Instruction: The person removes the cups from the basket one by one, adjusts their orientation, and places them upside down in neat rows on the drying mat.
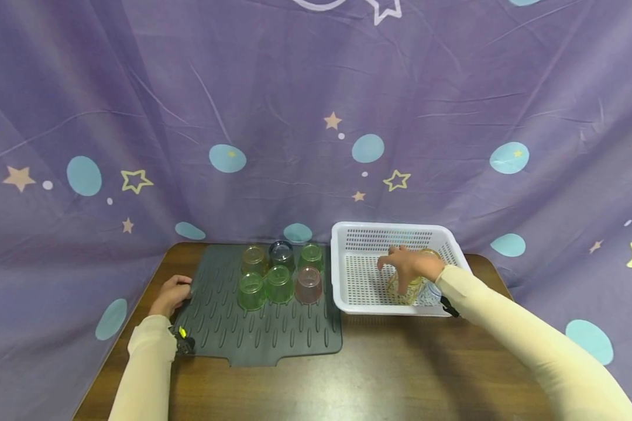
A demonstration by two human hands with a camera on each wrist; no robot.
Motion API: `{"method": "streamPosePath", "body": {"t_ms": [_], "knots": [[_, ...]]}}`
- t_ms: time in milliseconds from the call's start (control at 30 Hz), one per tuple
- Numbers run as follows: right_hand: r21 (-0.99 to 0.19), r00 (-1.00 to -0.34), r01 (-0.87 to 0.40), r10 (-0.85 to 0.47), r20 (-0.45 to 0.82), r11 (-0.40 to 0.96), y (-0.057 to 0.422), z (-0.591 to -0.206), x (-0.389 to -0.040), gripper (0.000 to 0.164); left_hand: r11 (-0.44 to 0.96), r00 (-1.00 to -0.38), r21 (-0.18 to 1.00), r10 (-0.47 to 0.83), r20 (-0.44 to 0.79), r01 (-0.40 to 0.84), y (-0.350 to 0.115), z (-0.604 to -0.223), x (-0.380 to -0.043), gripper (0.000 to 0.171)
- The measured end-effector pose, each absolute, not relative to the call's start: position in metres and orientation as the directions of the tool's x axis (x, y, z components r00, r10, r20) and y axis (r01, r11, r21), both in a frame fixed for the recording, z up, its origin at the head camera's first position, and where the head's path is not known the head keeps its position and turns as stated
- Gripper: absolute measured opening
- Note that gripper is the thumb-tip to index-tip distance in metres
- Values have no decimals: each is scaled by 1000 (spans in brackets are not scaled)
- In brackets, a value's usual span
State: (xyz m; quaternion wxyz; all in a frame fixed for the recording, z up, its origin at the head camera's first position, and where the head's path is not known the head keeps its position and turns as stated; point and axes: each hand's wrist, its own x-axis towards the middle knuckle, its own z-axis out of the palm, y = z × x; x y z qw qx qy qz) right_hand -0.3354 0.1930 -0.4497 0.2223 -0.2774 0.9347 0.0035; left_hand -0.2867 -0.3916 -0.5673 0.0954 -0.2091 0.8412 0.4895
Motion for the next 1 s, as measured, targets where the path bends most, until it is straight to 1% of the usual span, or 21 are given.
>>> {"method": "streamPosePath", "body": {"t_ms": [233,367,533,700,867,1000], "knots": [[-59,-723,-506,-460,-516,861,193,-455,-333,80,435,-895,783,-255,-366,-444,-393,-566,-287,53],[-15,-733,-513,-446,-513,859,195,-460,-333,82,435,-899,788,-254,-358,-437,-394,-569,-288,53],[12,-738,-535,-460,-494,845,200,-466,-335,80,430,-900,792,-259,-352,-433,-395,-573,-289,53],[-35,-734,-528,-477,-483,849,203,-472,-339,75,429,-901,794,-258,-349,-431,-395,-573,-289,54],[-107,-714,-551,-534,-453,828,203,-476,-343,66,426,-899,794,-259,-353,-434,-394,-572,-289,54],[-132,-712,-555,-551,-435,822,200,-477,-345,65,421,-899,796,-255,-357,-435,-393,-571,-288,54]]}}
